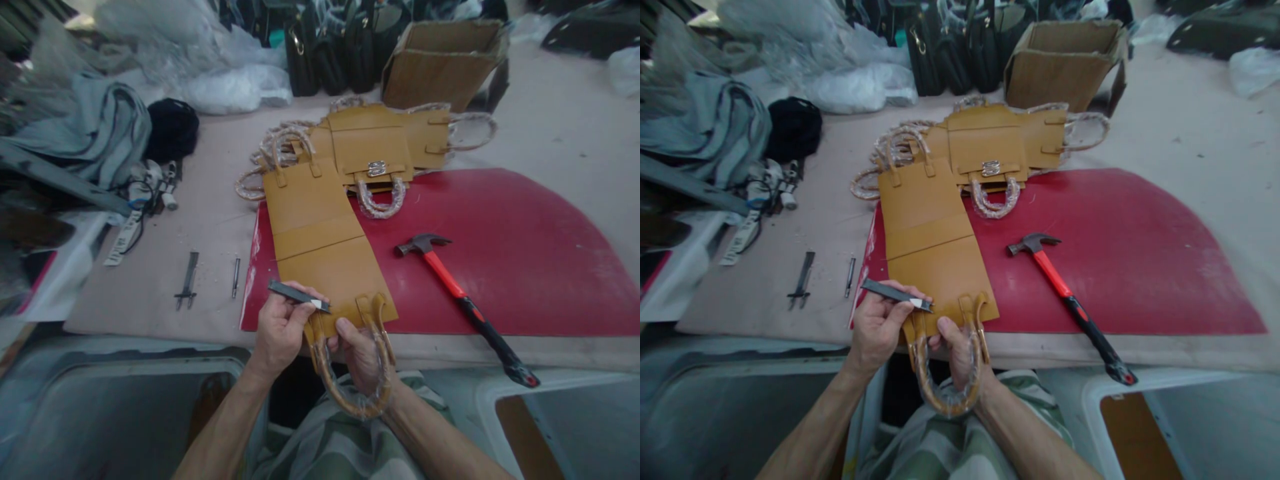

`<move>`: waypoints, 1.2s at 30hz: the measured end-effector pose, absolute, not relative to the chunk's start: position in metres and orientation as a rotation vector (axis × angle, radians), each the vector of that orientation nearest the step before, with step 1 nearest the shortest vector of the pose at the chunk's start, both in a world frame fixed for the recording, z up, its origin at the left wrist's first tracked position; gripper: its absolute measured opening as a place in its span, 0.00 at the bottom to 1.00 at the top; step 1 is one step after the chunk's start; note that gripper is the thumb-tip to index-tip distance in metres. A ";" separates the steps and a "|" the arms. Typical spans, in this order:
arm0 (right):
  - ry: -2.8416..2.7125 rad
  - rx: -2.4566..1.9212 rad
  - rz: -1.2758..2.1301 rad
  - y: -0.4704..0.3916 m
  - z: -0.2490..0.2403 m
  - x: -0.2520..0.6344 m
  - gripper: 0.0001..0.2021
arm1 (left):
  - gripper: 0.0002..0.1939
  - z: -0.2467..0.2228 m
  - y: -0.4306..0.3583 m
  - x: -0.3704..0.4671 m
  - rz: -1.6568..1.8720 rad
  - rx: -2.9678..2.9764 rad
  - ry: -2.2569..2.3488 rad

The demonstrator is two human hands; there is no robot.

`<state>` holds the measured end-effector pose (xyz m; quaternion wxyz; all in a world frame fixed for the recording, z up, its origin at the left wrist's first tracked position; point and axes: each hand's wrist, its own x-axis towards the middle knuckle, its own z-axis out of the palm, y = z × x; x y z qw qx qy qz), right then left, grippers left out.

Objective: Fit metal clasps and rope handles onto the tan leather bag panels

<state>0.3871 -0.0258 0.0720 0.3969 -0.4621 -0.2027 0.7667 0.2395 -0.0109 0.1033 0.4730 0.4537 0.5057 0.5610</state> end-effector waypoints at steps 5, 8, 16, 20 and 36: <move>-0.486 -1.207 1.943 -0.026 0.072 0.387 0.26 | 0.08 0.102 -0.016 0.239 1.380 1.170 1.263; -0.493 -1.195 1.939 -0.026 0.071 0.387 0.26 | 0.07 0.101 -0.017 0.239 1.377 1.227 1.283; -0.486 -1.209 1.912 -0.026 0.073 0.385 0.25 | 0.06 0.101 -0.016 0.239 1.325 1.540 1.403; -0.502 -1.151 1.941 -0.027 0.073 0.385 0.24 | 0.07 0.103 -0.014 0.240 1.352 1.745 1.464; -0.679 -1.254 1.731 -0.025 0.064 0.373 0.22 | 0.06 0.094 -0.004 0.238 1.318 1.851 1.469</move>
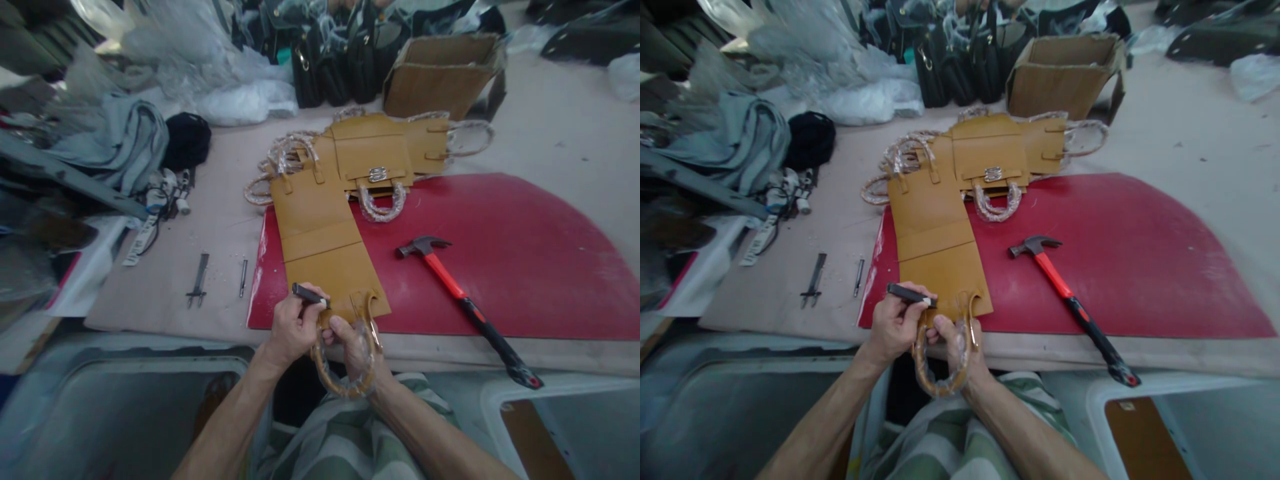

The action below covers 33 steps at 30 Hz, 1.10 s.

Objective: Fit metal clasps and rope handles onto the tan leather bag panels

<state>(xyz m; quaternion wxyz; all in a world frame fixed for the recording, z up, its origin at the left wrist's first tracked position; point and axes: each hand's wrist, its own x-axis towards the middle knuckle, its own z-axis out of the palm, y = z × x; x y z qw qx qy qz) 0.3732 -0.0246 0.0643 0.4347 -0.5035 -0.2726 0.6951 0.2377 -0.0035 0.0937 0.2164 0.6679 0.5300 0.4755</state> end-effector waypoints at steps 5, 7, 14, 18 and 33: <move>-0.809 -1.259 1.772 -0.023 0.077 0.384 0.19 | 0.06 0.083 0.000 0.234 1.230 1.818 1.506; -0.924 -1.266 1.786 -0.026 0.079 0.395 0.17 | 0.05 0.078 -0.001 0.233 1.221 1.874 1.541; -1.711 -1.462 1.492 -0.034 0.076 0.455 0.12 | 0.06 0.066 -0.006 0.234 1.213 2.110 1.545; -1.972 -1.662 1.005 -0.019 0.092 0.505 0.16 | 0.07 0.065 -0.006 0.235 1.238 2.167 1.506; -1.499 -1.799 1.479 0.041 0.131 0.562 0.10 | 0.06 0.063 -0.004 0.241 1.193 2.039 1.522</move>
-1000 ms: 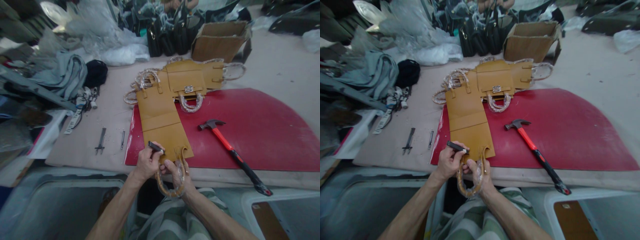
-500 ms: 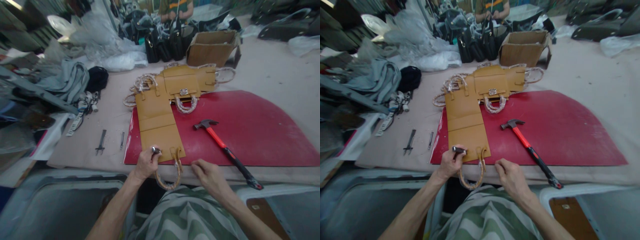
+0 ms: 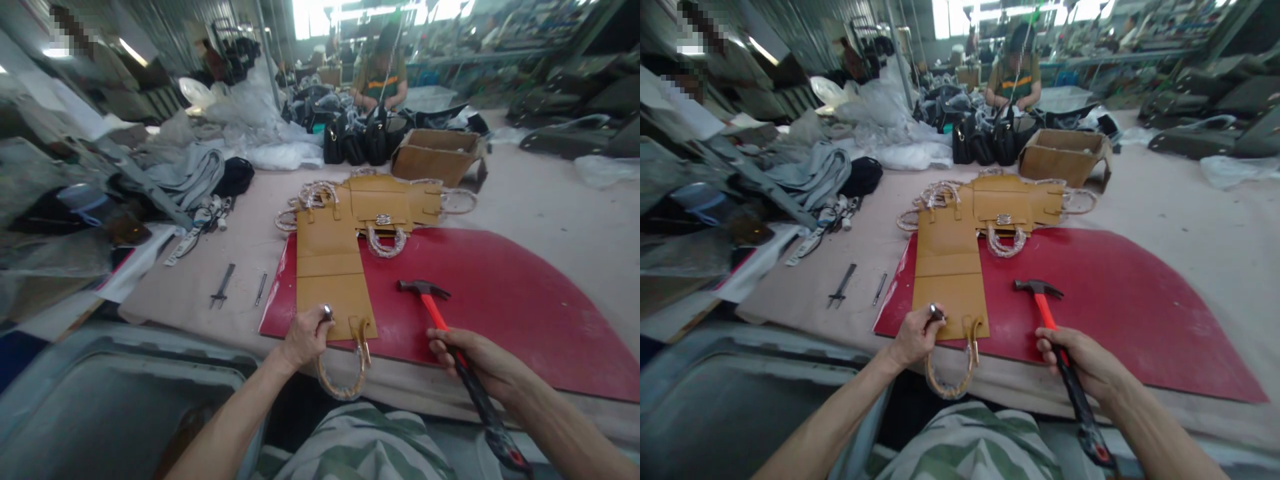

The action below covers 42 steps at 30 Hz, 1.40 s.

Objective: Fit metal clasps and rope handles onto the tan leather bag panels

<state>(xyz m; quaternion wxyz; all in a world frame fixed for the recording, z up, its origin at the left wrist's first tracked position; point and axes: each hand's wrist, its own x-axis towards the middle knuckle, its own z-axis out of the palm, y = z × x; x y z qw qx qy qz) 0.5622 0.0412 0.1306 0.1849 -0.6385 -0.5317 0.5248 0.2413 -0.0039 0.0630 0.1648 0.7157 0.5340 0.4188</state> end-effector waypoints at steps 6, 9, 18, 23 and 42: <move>-1.420 -1.618 1.504 0.009 0.187 0.519 0.23 | 0.06 0.063 -0.003 0.241 1.219 2.043 1.494; -1.907 -1.364 0.881 0.005 0.212 0.501 0.21 | 0.06 0.063 -0.003 0.241 1.202 2.039 1.525; -2.474 -1.009 0.200 0.001 0.234 0.483 0.15 | 0.05 0.055 -0.002 0.243 1.231 2.093 1.583; -2.369 -0.976 0.091 0.000 0.228 0.486 0.12 | 0.04 0.061 -0.004 0.242 1.191 2.061 1.532; -2.317 -1.384 -0.165 0.046 0.095 0.530 0.15 | 0.05 0.079 -0.005 0.245 1.111 2.169 1.438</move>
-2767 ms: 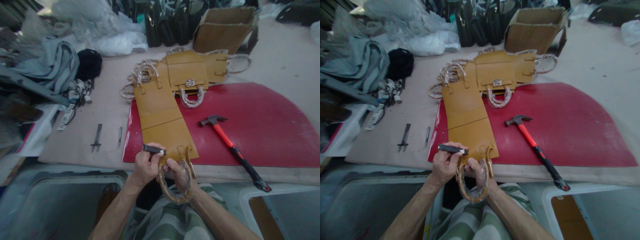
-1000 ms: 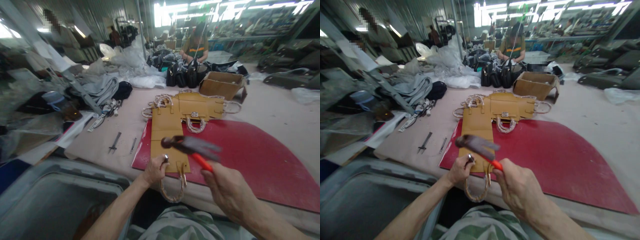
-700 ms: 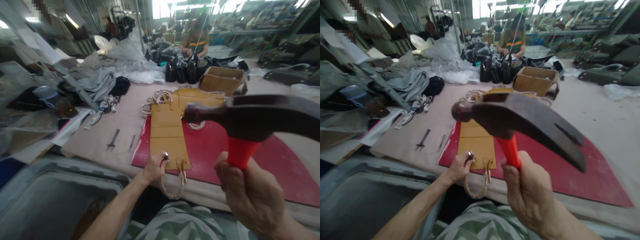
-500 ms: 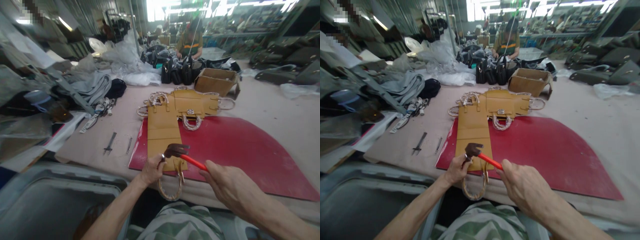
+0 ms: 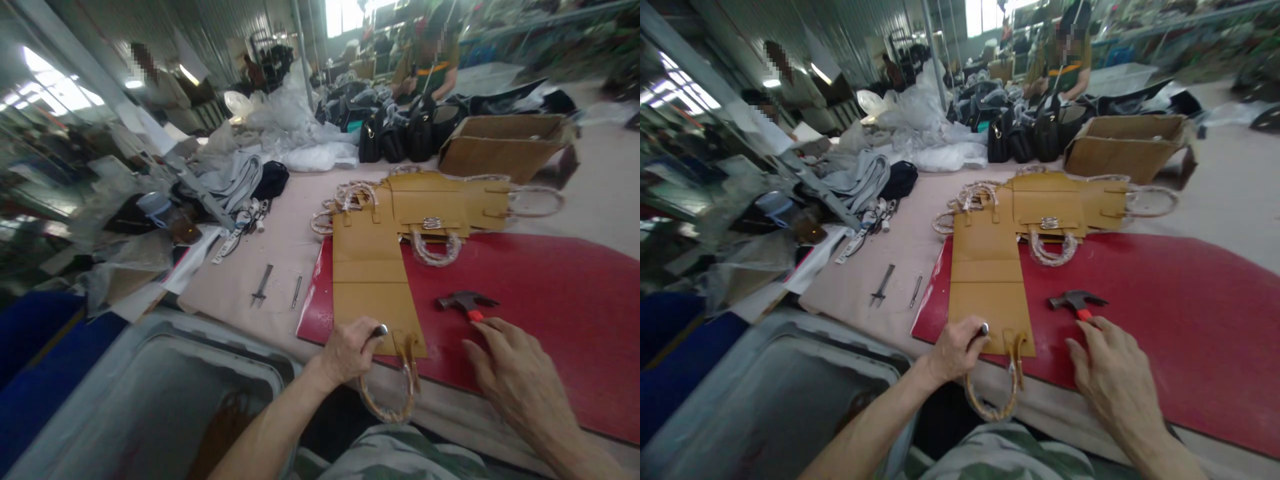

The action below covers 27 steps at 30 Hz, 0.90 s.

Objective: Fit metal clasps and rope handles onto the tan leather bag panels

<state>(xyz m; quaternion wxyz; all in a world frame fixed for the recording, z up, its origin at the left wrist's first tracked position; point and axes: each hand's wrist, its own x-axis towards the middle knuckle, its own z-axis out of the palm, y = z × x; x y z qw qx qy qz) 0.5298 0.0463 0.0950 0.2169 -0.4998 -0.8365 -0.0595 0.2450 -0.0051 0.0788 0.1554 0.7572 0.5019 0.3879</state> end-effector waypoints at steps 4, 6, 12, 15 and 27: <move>-2.370 -1.158 0.050 0.026 0.077 0.467 0.15 | 0.04 0.077 -0.003 0.248 1.166 1.956 1.477; -2.395 -1.185 0.087 0.018 0.068 0.449 0.16 | 0.04 0.075 0.000 0.245 1.297 1.576 1.521; -2.299 -1.428 0.261 0.005 0.081 0.451 0.19 | 0.11 0.074 -0.002 0.222 1.452 0.958 1.475; -2.106 -1.668 0.516 0.001 0.095 0.454 0.20 | 0.13 0.074 -0.006 0.221 1.417 0.986 1.517; -1.054 -1.561 1.453 -0.031 0.094 0.468 0.24 | 0.11 0.080 -0.015 0.234 1.228 1.083 1.584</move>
